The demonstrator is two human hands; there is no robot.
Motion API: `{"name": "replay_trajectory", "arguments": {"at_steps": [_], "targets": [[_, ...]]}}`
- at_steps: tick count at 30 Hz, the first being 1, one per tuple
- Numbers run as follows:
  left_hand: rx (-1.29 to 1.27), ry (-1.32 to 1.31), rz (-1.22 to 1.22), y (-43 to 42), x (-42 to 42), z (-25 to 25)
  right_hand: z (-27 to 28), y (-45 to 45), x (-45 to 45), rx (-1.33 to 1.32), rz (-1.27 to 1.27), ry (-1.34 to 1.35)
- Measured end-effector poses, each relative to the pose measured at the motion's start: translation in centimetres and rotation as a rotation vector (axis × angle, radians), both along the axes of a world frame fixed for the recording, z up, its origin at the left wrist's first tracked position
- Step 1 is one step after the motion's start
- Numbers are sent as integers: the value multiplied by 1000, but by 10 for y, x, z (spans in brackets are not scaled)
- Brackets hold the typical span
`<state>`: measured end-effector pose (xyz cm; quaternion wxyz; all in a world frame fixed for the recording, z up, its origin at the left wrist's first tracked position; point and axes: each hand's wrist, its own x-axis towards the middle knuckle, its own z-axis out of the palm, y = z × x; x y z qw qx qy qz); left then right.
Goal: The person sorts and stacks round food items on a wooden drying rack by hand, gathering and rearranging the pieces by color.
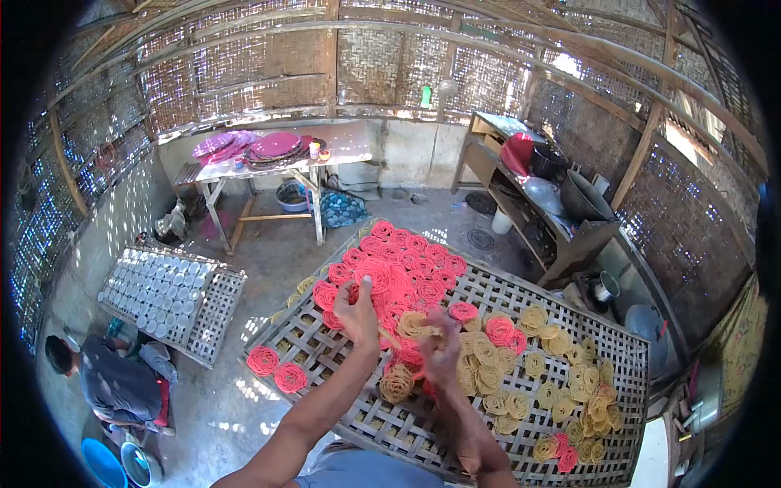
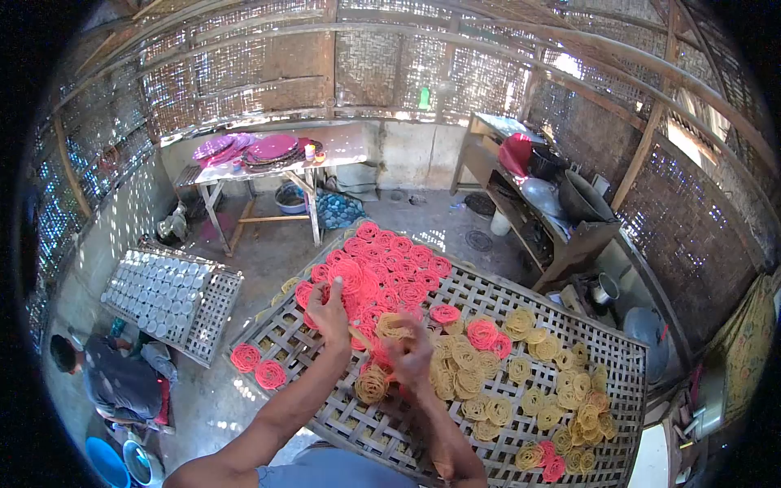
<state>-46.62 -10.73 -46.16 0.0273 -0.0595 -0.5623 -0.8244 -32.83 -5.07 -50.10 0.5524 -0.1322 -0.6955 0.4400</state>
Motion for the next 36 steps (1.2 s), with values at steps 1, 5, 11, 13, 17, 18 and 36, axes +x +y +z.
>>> {"name": "replay_trajectory", "arguments": {"at_steps": [1, 5, 11, 13, 17, 18, 36], "targets": [[20, 13, -4, 5, 3, 0, 11, -17, 6, 45, 18, -175], [82, 2, -52, 15, 18, 1, 1, -17, 9, 149, -35, -299], [2, 78, -145, -2, 23, -11, 24, -10, 16, -582, 42, 142], [-117, 93, -225, -7, 35, -15, 39, -16, 12, -570, 24, 167], [-30, 112, -425, -19, 50, -9, -6, 8, 10, -379, -147, 124], [3, 118, -450, -19, 44, -16, -3, 10, 14, -392, -171, 151], [-137, 31, -628, -10, 37, -21, 32, 15, 26, -872, 179, 138]]}}
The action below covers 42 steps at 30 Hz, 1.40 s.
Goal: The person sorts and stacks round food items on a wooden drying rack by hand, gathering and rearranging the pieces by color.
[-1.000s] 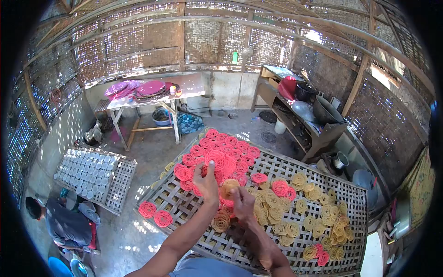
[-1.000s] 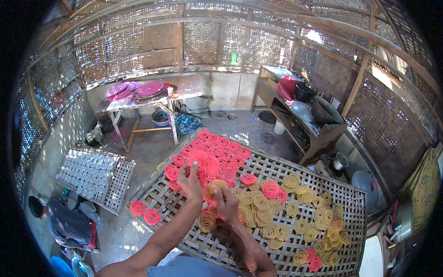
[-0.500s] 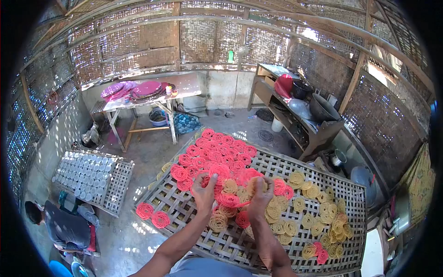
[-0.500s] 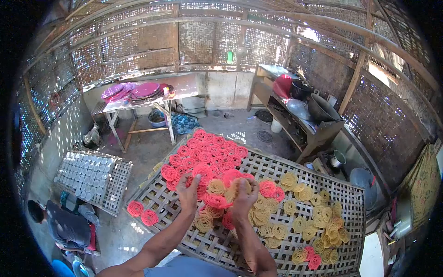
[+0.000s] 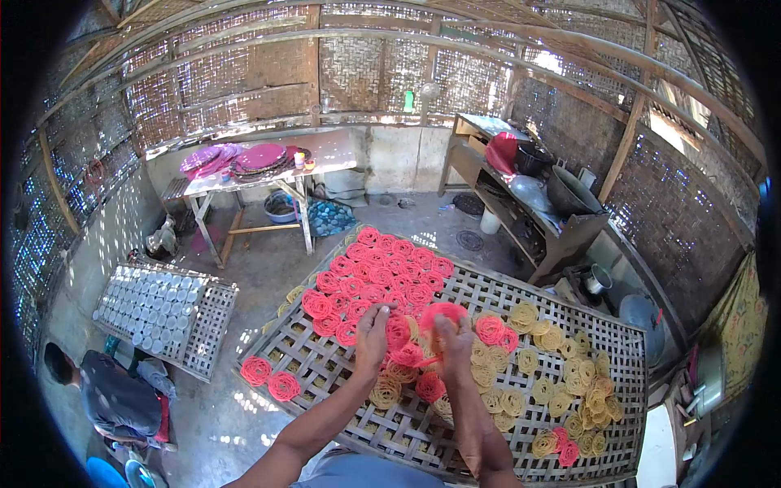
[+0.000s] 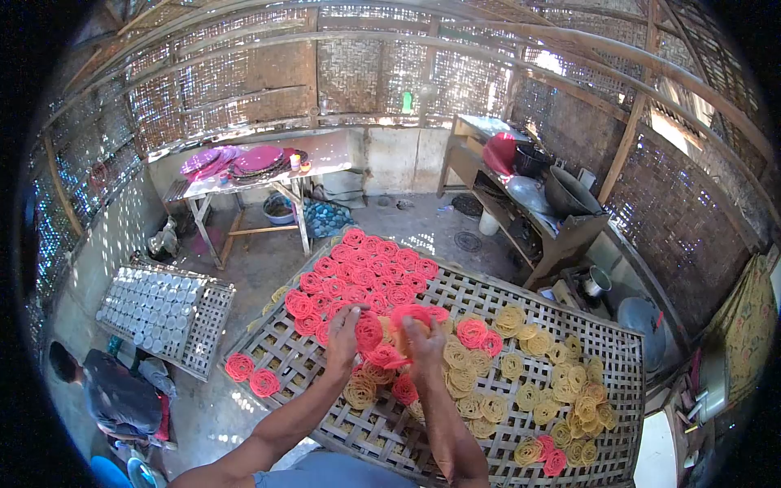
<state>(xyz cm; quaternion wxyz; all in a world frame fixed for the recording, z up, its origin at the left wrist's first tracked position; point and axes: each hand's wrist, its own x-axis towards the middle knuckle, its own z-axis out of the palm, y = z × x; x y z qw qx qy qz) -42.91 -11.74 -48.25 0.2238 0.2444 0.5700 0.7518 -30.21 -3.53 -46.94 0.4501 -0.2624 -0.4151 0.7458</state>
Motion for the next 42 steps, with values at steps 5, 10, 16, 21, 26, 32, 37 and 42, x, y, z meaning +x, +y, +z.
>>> {"name": "replay_trajectory", "arguments": {"at_steps": [5, 10, 16, 21, 26, 32, 37, 42], "targets": [[80, 44, -75, 8, 19, 5, -9, -14, -15, 398, -37, -248], [156, -62, -148, -3, 19, 6, 7, 2, 5, 241, -166, -191], [136, -84, -437, 4, 42, 13, -5, 7, 0, 280, -239, -133], [58, 105, -518, 20, 67, 1, -21, 5, -5, 180, -394, 62], [-145, 679, -432, 10, 61, -2, 3, 19, 16, 151, -482, -26], [-625, 1193, -433, -88, 20, -12, 17, 46, 49, 530, -582, -190], [-461, 1068, -428, -111, 23, -40, 12, 41, 41, 1027, -458, -705], [-540, 890, -393, -99, 37, -24, -23, 15, 21, 1280, 206, -1228]]}}
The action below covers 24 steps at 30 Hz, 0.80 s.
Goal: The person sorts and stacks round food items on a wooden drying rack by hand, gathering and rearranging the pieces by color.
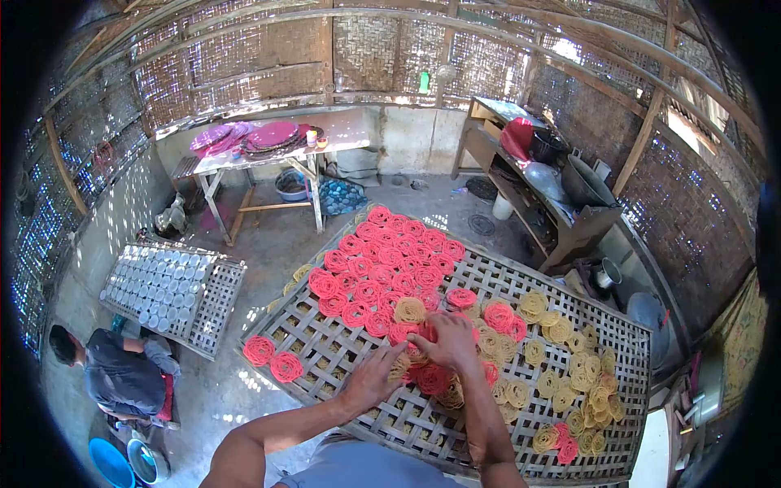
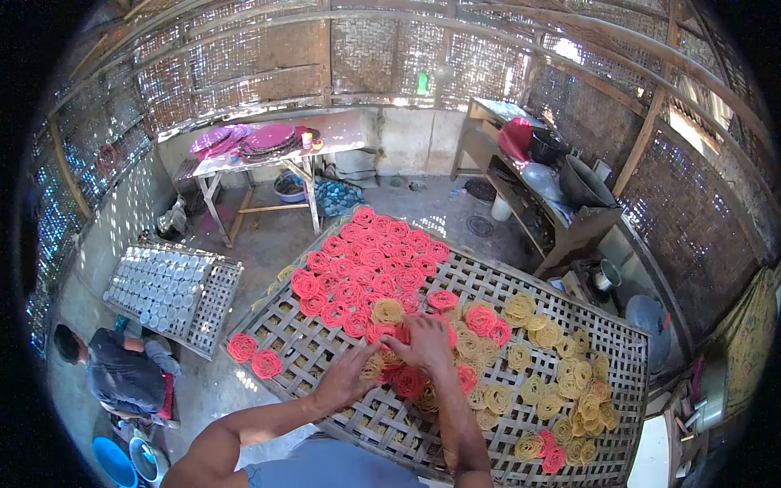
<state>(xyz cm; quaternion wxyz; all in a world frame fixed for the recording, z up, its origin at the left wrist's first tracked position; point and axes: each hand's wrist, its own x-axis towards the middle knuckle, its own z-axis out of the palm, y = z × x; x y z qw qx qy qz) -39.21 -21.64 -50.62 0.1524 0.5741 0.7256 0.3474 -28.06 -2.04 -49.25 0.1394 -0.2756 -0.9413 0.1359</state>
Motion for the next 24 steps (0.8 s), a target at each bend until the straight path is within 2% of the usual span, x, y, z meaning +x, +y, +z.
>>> {"name": "replay_trajectory", "arguments": {"at_steps": [1, 4, 7, 10, 13, 16, 18, 19, 21, 23, 24], "targets": [[-12, -60, 27, 2, 0, 0, -5, -2, 0, 12, 19, -29], [218, -167, 117, 10, -6, -2, -2, -5, -3, 1, 92, -114], [153, -243, 203, 23, -13, -11, 12, -9, 0, -58, 172, -192], [150, -289, 176, 23, -17, -14, 19, -11, 5, -13, 221, -231], [50, -462, 111, 19, -17, -5, 17, -13, 4, -13, 224, -198], [18, -423, 129, 15, -6, 8, 5, -6, -1, -18, 205, -129], [-33, -231, 118, 15, 3, 10, 6, 4, 4, -33, 231, -34], [-59, -137, 114, 15, 7, 9, 8, 8, 6, -95, 159, -50], [53, 43, 35, 14, 11, 3, 18, 13, 7, -220, 16, -83], [77, 203, -44, 16, 10, 0, 18, 18, 16, -262, 24, 205], [129, 169, -39, 16, 10, 1, 19, 19, 19, -282, 27, 350]]}}
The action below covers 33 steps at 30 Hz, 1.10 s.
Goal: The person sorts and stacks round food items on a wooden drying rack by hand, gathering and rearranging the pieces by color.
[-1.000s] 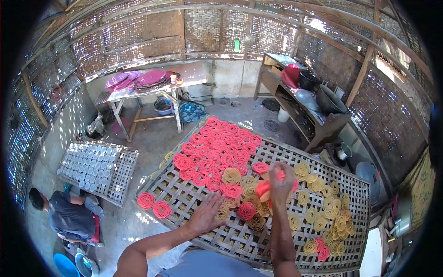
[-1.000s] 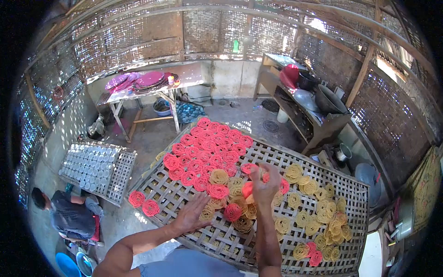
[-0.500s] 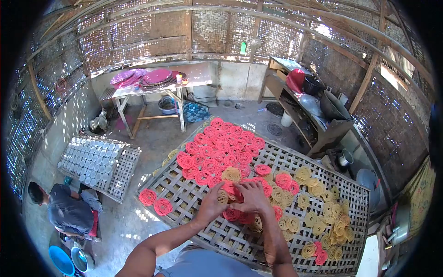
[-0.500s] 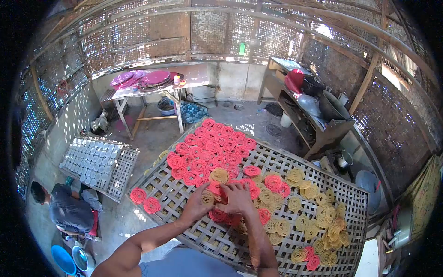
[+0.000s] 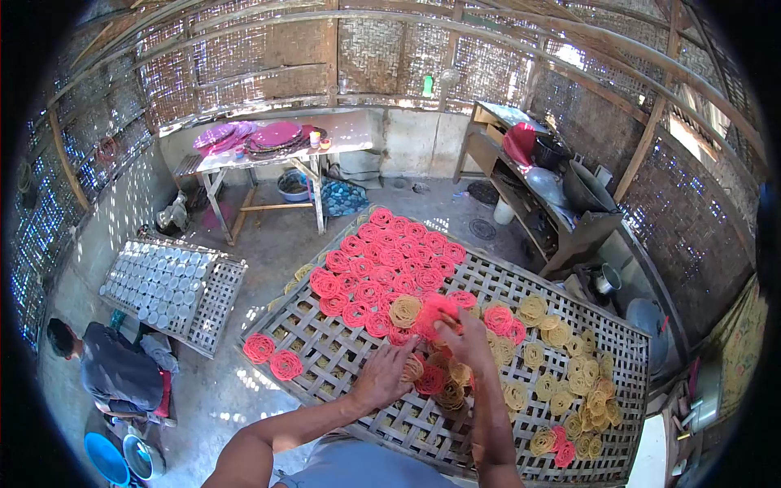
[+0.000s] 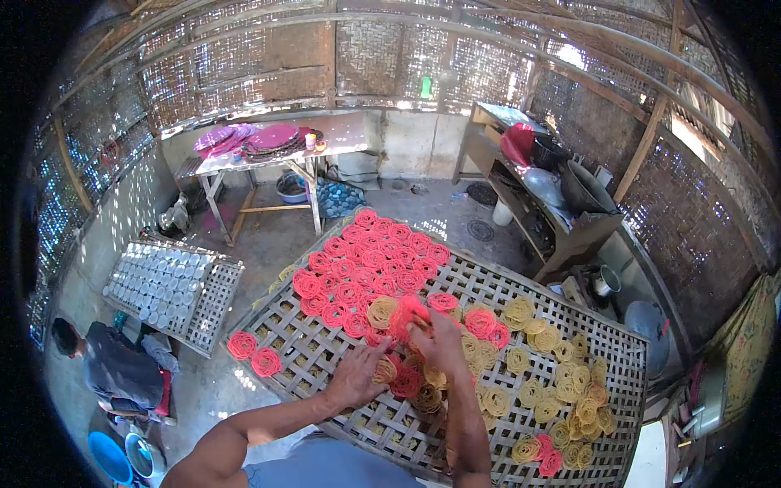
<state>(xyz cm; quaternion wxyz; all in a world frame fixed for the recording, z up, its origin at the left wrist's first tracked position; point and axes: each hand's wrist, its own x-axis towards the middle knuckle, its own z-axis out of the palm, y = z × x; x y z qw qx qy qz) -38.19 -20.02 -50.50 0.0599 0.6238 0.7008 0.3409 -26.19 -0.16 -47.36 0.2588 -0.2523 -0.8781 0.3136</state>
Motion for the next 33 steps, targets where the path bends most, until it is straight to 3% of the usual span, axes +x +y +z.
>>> {"name": "replay_trajectory", "arguments": {"at_steps": [3, 5, 6, 9, 10, 13, 14, 17, 18, 21, 22, 24, 25, 28, 33], "targets": [[54, -148, -47, 3, -2, 4, 11, -1, 3, -625, 153, 403], [-46, -302, -125, 8, -7, -8, 11, 2, 5, -638, 165, 456], [111, -207, -107, 13, -7, -12, 10, 3, 6, -647, 170, 482], [-237, -1299, 10, 28, -14, -4, 6, 8, 8, -689, 176, 494], [-167, -1310, -99, 41, -28, -33, 8, 6, 8, -727, 183, 492], [152, -1647, -134, 54, -23, -8, 11, -1, 3, -786, 188, 450], [181, -1643, -211, 54, -24, 0, 1, -1, -1, -771, 175, 417], [8, -1425, -16, 65, -15, 0, -18, -4, -9, -878, 129, 486], [83, -1401, -58, 71, -10, -2, -20, -5, -12, -936, 114, 533], [168, -1148, -148, 83, 2, 1, -12, 2, -6, -205, -223, 333], [211, -1072, -164, 89, 8, -4, -9, 7, -2, -199, -266, 382], [-21, -931, -77, 86, 17, 0, 9, 18, 14, -128, -259, 392], [-137, -864, -28, 82, 17, 0, 6, 31, 26, -34, -315, 266], [138, -461, -145, 68, 3, -1, 34, 28, 46, 36, -430, -126], [246, -205, 200, -15, -59, 22, 48, 20, 55, 186, -339, -140]]}}
